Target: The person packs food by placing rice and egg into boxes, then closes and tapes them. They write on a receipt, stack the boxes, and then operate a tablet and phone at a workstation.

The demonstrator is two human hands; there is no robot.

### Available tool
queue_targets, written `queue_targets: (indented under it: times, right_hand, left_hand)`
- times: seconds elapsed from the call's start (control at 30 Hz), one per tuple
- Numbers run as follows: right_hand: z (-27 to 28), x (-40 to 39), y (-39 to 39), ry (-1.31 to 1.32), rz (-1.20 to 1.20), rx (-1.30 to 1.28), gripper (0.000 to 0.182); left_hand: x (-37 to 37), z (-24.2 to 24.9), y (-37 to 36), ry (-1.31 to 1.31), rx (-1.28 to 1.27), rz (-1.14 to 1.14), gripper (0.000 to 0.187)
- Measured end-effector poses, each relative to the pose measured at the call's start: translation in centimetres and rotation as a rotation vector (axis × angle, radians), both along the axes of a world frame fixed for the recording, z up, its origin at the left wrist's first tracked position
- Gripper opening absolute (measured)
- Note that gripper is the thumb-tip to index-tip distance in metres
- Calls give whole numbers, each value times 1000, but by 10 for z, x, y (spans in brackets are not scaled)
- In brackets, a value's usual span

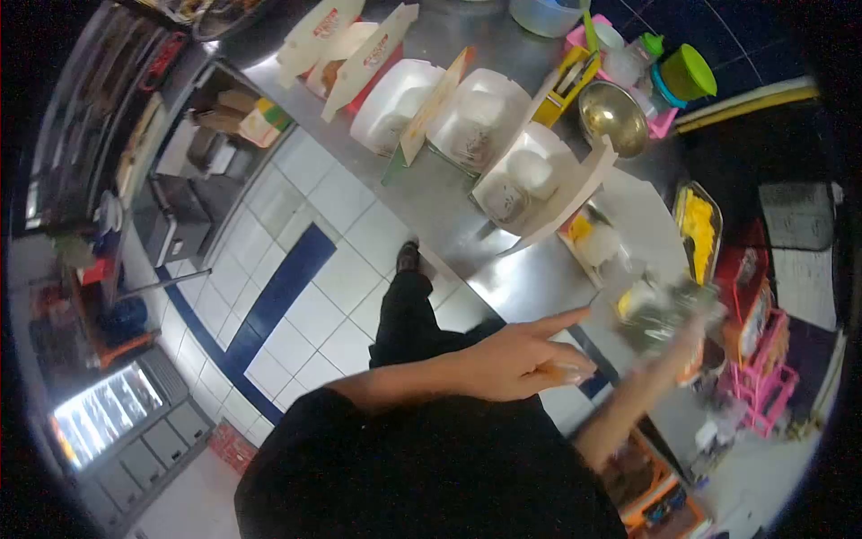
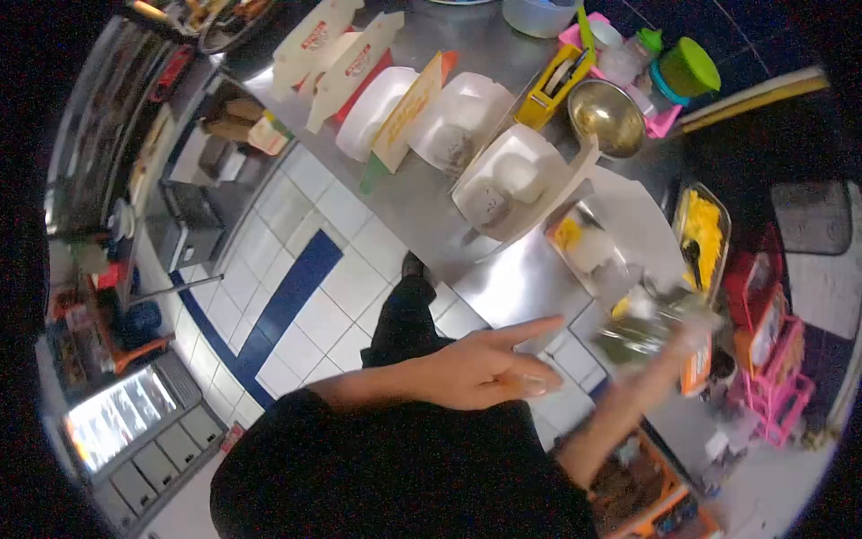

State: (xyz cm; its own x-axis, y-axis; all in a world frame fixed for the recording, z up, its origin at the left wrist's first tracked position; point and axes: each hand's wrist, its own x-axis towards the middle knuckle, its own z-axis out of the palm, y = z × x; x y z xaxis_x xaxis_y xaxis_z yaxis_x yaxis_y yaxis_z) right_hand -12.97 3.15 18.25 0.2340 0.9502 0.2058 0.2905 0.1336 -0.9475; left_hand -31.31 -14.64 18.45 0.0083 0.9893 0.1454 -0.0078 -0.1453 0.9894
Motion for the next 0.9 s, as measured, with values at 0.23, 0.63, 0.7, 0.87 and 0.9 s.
queue_targets:
  times: [0.23,0.63,0.7,0.87,0.9]
  right_hand:
    - [23,-134,-72,619,18,-293,35]
    - [54,-90,-90,858,6,-158,27]
    - [45,-96,-99,632,42,-297,24]
    - [37,-116,-108,-21,571,-312,19]
    - [36,-120,-108,39,594,-296,21]
  left_hand:
    - [-57,10,-5,94,-88,269,35]
    - [-130,-9,83,243,-222,200,33]
    - [-141,13,56,9,-454,-3,36]
    - [-118,34,22,51,-224,-50,43]
    - [-117,36,22,59,-236,-10,43]
